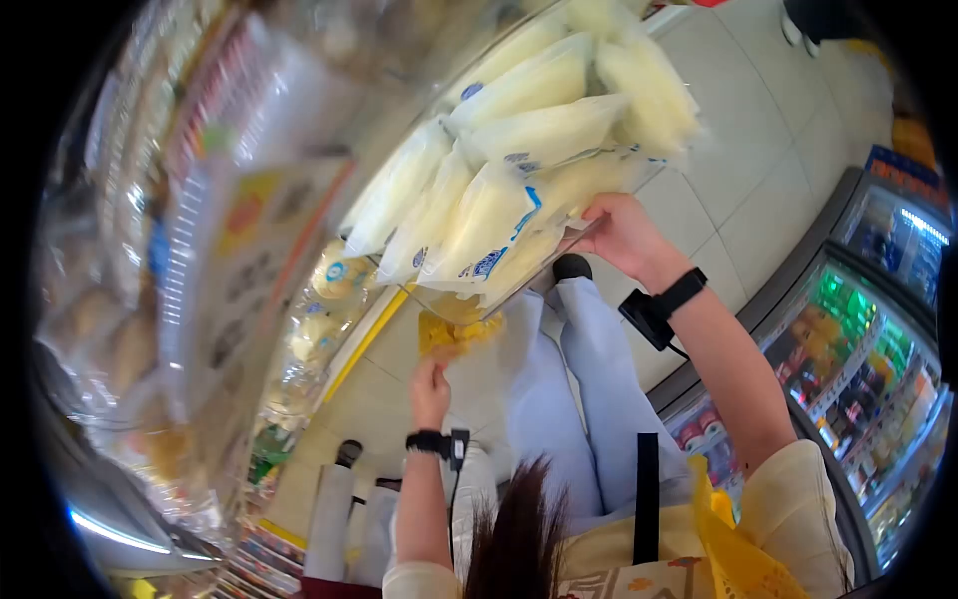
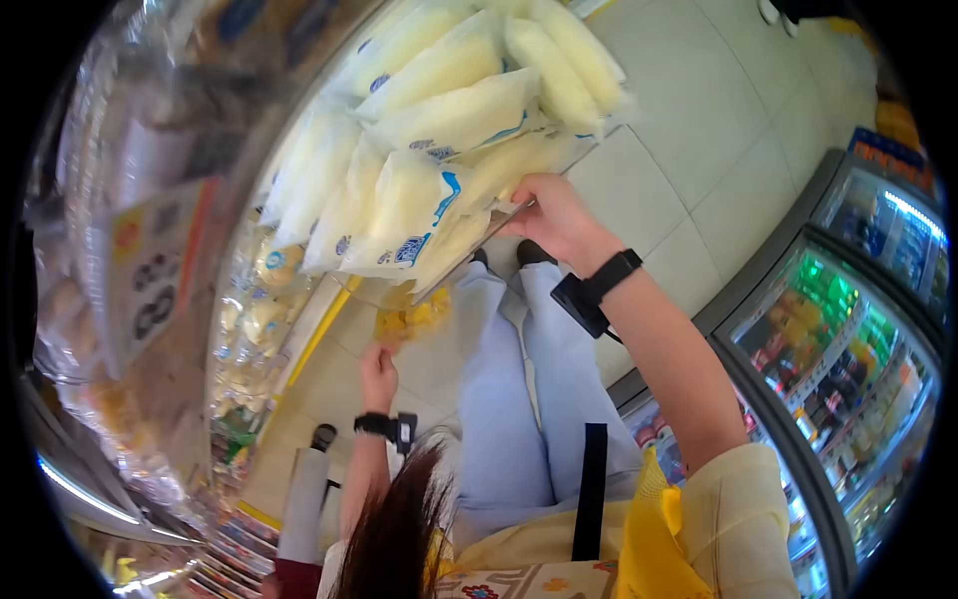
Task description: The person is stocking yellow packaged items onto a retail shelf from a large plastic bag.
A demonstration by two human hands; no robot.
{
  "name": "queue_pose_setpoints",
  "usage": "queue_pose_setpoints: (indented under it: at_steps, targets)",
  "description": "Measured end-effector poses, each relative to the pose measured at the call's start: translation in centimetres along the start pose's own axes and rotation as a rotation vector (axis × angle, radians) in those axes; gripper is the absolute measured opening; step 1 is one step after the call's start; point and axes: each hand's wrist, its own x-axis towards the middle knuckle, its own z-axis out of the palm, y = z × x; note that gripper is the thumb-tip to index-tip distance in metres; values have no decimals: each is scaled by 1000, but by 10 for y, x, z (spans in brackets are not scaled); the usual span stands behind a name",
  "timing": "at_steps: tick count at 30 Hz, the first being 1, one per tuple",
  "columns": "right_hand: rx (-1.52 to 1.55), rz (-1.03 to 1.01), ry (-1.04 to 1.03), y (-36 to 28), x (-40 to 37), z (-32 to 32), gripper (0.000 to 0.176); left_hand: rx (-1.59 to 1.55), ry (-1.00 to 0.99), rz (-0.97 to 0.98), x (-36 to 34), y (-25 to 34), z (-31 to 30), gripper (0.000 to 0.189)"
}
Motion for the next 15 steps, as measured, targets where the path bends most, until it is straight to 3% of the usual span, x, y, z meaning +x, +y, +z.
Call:
queue_pose_setpoints:
  at_steps: [1,3,5,7,8,9,10,13,15]
  targets:
    - [-29,11,-9,-3,0,0,34,-61,26,45,17,-15,17,17]
    - [-123,6,-60,-7,-8,7,44,-2,74,-39,37,-56,48,27]
    - [-158,16,-54,-4,-12,7,42,4,109,-124,47,-94,75,27]
    - [-171,20,-17,-7,-11,8,35,6,144,-177,57,-136,98,28]
    - [-205,67,-78,-7,-5,-6,28,-98,278,-185,60,-163,105,27]
    - [-211,54,-75,-4,-5,-7,28,-207,414,-186,70,-170,105,26]
    - [-173,44,-88,-1,-8,-7,24,-15,398,-289,74,-174,102,22]
    - [-75,21,-148,13,-6,-21,24,46,473,-245,76,-188,105,19]
    - [-79,-45,-122,25,-8,-21,37,83,539,-198,92,-192,103,11]
